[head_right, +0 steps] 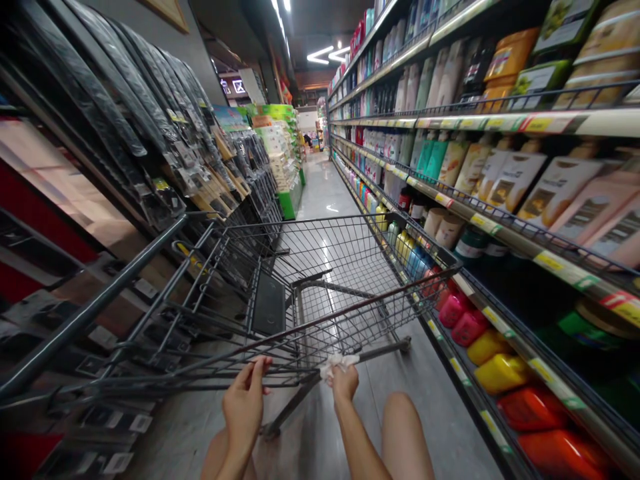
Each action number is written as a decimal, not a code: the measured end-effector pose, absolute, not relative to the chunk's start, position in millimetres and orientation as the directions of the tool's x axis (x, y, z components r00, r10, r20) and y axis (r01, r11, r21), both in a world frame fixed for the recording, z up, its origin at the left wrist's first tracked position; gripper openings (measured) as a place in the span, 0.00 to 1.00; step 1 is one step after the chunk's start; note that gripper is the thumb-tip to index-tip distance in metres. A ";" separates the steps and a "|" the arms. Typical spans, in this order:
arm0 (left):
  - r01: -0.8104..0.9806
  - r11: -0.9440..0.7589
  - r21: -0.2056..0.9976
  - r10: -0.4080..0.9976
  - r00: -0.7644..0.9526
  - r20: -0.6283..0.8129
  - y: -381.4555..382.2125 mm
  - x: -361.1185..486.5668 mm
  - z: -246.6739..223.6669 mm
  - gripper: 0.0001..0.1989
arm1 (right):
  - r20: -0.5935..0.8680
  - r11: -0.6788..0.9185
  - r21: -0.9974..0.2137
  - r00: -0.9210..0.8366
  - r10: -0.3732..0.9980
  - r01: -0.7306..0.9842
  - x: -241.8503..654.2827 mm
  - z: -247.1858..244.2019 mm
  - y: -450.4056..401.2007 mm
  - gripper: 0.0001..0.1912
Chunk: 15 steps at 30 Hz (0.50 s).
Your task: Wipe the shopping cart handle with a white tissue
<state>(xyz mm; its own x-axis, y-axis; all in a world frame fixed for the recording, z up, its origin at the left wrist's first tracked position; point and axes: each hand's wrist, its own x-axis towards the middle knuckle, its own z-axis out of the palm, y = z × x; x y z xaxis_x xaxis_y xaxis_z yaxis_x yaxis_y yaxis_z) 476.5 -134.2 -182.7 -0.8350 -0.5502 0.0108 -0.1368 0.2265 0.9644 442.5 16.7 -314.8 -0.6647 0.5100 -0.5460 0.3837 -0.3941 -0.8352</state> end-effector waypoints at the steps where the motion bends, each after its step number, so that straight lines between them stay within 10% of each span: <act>1: -0.132 0.223 0.966 -0.553 -0.833 0.014 -134.0 476.6 -182.8 0.25 | -0.553 -0.391 -0.832 -0.646 0.526 0.393 442.9 -315.3 21.0 0.09; 15: -0.150 0.256 0.955 -0.561 -0.827 0.020 -130.3 478.1 -181.3 0.27 | -0.610 -0.496 -0.771 -0.687 0.395 0.399 440.6 -297.2 -31.7 0.14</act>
